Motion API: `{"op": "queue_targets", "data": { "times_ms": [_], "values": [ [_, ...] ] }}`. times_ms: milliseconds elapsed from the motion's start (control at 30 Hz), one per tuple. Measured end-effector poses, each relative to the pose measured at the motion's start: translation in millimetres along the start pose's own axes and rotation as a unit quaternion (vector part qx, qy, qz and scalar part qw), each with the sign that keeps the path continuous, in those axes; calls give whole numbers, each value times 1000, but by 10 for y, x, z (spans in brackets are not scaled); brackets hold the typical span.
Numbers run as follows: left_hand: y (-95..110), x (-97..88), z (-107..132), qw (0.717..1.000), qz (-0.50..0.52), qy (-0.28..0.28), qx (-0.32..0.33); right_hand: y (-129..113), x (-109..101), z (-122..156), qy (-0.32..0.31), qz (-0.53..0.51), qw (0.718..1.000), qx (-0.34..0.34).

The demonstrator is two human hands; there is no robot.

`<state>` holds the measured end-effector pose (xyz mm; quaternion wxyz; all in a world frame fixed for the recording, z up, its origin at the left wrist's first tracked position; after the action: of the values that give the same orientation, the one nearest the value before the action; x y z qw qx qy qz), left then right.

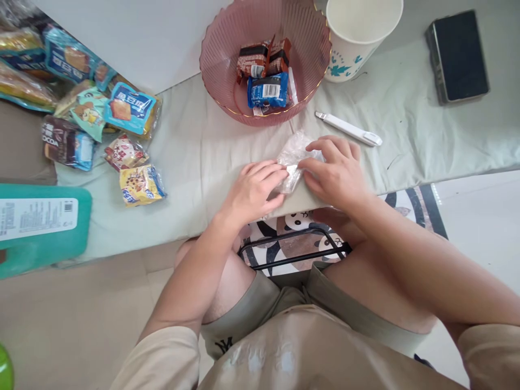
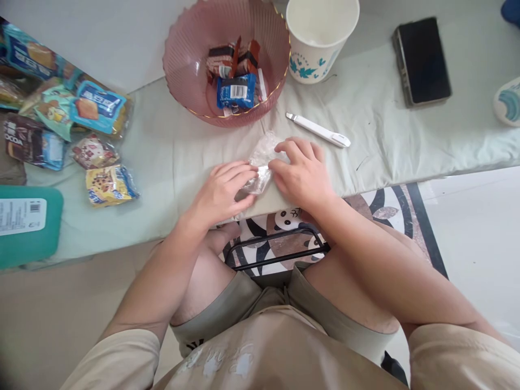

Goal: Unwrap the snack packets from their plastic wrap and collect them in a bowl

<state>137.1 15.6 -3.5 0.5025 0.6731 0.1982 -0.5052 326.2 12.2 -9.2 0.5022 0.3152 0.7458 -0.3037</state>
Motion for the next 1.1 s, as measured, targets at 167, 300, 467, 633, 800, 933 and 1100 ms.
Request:
{"op": "queue_targets", "data": {
  "times_ms": [167, 300, 467, 633, 800, 933, 1100],
  "values": [
    [-42, 15, -16, 998, 54, 31, 17, -42, 30, -34, 24, -37, 996, -83],
    [-76, -52, -17, 966, 245, 74, 19, -55, -104, -69, 83, -100, 988, -84],
    [-126, -18, -57, 840, 541, -2, -37, -121, -290, -110, 109, -376, 914, 108],
    [-95, 61, -170, 837, 530, -18, -139, -207, -176, -114, 95, -593, 773, 204],
    [-106, 90, -212, 855, 491, -7, -169, -120, -92, -71, 46, -578, 785, 217],
    [-141, 119, -216, 833, 527, -4, -170, -75, -131, -89, 87, -559, 799, 206],
    [-194, 85, -226, 814, 555, 3, -171, -74, -173, -118, 117, -566, 798, 171]
  ]
}}
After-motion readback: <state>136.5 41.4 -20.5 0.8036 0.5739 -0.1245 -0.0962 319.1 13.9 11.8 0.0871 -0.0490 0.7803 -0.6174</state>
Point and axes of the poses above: each hand's wrist, its own z-axis away from the middle knuckle, its own x-axis out of the palm, y = z × x, the point moved 4 cm from there along -z, towards the middle knuckle, and after that the axes turned 14 degrees about -x, right-handed, at the moved point
